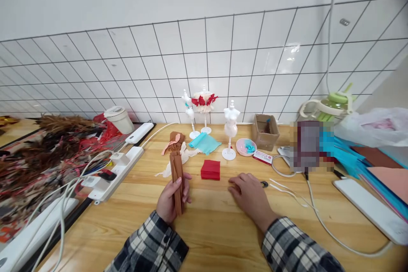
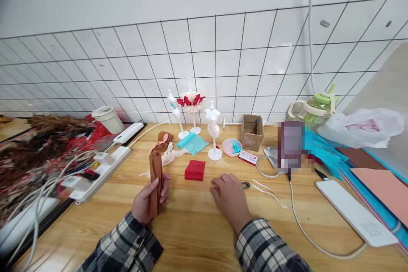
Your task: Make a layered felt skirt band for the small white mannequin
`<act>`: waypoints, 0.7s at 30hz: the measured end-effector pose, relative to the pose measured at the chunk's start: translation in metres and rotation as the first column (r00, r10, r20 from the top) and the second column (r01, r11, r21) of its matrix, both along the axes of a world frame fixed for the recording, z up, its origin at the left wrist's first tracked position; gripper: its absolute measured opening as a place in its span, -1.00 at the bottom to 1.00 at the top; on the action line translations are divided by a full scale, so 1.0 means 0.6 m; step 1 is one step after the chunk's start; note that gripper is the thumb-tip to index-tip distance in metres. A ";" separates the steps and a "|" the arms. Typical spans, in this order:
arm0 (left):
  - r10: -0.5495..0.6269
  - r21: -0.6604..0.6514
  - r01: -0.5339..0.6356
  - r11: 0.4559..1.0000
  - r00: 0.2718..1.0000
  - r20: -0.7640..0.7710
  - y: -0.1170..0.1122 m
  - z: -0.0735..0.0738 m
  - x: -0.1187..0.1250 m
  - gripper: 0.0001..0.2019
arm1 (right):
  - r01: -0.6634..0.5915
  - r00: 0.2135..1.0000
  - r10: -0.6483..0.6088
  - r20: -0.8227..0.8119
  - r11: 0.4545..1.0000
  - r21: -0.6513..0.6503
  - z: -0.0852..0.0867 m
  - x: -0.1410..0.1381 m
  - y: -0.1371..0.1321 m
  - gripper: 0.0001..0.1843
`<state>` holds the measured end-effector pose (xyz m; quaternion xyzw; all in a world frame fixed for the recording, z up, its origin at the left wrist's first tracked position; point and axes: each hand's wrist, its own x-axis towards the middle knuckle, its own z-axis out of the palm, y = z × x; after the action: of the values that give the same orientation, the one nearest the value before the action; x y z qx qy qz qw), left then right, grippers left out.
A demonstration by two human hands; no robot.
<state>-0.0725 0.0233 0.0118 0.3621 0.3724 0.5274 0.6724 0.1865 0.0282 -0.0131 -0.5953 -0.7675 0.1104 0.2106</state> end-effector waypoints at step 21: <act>-0.079 -0.015 0.079 0.997 0.997 -0.022 0.020 -0.020 0.042 -0.75 | 0.245 0.970 -0.213 -0.120 0.856 0.456 0.052 0.064 0.009 -0.72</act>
<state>-0.0473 0.0352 -0.0004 0.3776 0.3690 0.4936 0.6911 0.2250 0.0335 0.0182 -0.6101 -0.6877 -0.0843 0.3845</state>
